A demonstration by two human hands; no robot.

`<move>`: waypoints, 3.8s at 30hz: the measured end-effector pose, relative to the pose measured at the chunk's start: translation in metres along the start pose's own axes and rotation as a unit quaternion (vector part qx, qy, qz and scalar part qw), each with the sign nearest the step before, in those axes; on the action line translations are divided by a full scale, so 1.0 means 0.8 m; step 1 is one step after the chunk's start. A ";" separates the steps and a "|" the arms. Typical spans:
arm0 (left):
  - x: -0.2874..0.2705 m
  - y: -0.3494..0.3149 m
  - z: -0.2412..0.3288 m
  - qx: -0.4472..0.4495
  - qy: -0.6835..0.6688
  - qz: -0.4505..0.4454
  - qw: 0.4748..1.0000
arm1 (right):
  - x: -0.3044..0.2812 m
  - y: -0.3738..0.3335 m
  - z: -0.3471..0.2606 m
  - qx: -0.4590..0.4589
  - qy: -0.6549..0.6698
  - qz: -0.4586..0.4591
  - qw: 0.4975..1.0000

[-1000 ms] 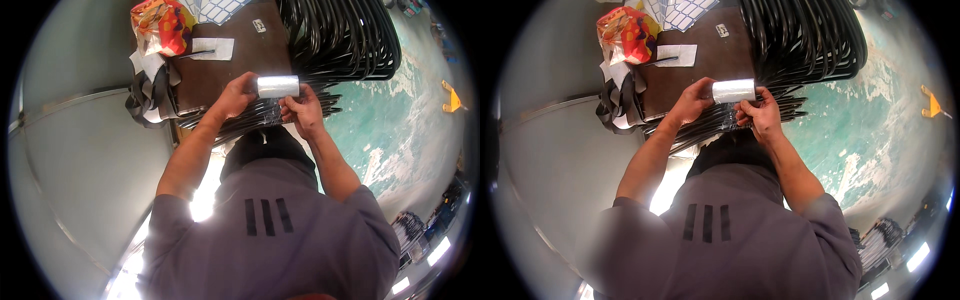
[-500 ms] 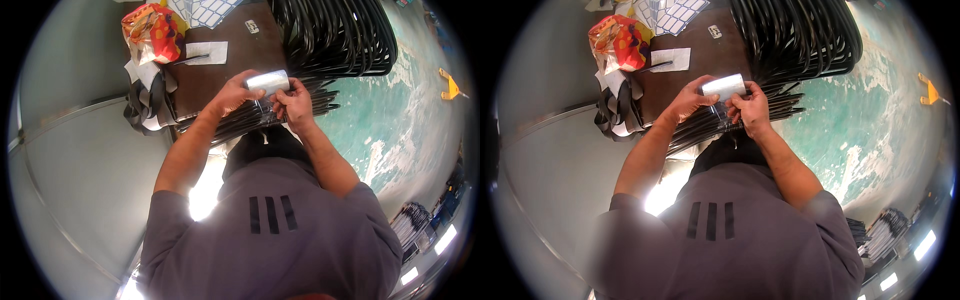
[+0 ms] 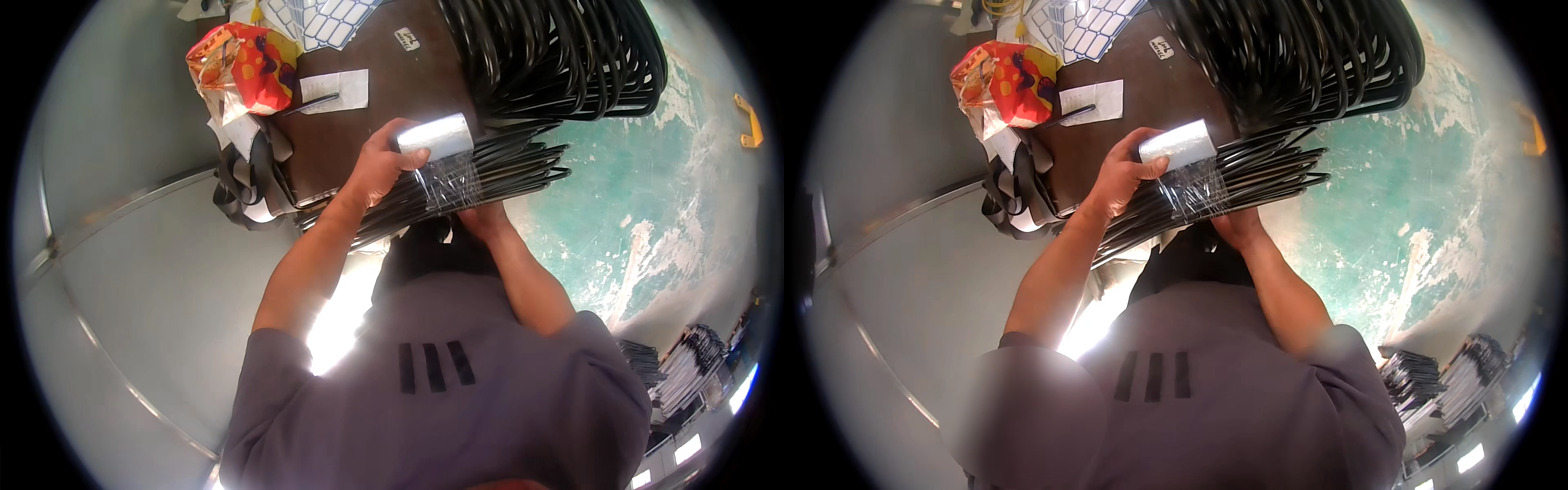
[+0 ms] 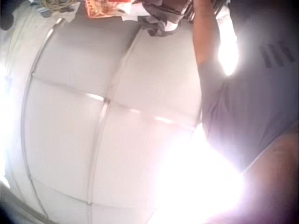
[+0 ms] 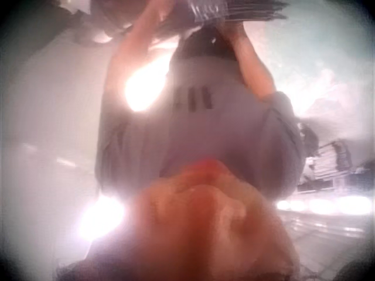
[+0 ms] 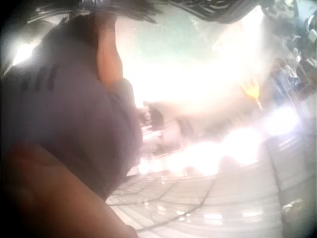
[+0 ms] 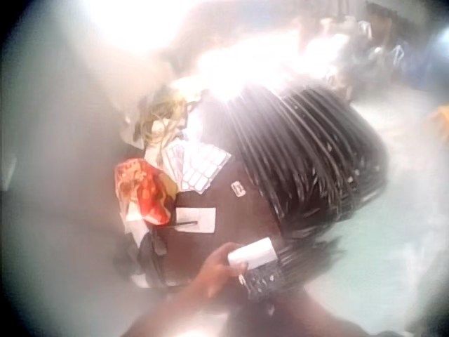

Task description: The person gathers a bundle of long, thin metal rods and secures them with clear plastic wrap. They then write on a label attached to the bundle and place the finished unit onto a red metal rack. The person repeats this process with a second bundle of rods.

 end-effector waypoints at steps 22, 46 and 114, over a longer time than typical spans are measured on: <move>0.013 -0.022 0.004 0.013 0.096 0.066 0.993 | 0.074 0.130 -0.046 0.069 -0.003 -0.119 0.991; 0.027 -0.036 -0.005 0.039 0.382 0.165 0.908 | 0.015 0.151 -0.046 -0.025 -0.043 -0.210 0.976; 0.172 -0.175 -0.117 0.002 -0.589 0.136 0.796 | 0.216 -0.014 -0.072 -0.057 -0.929 -0.286 0.229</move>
Point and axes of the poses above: each hand's wrist, its own y-axis towards the middle knuckle, its own x-axis out of the palm, z = x × y, the point moved 4 cm from there along y, towards the middle knuckle, and after that the axes turned 14 degrees about y, right-handed, at the moved point
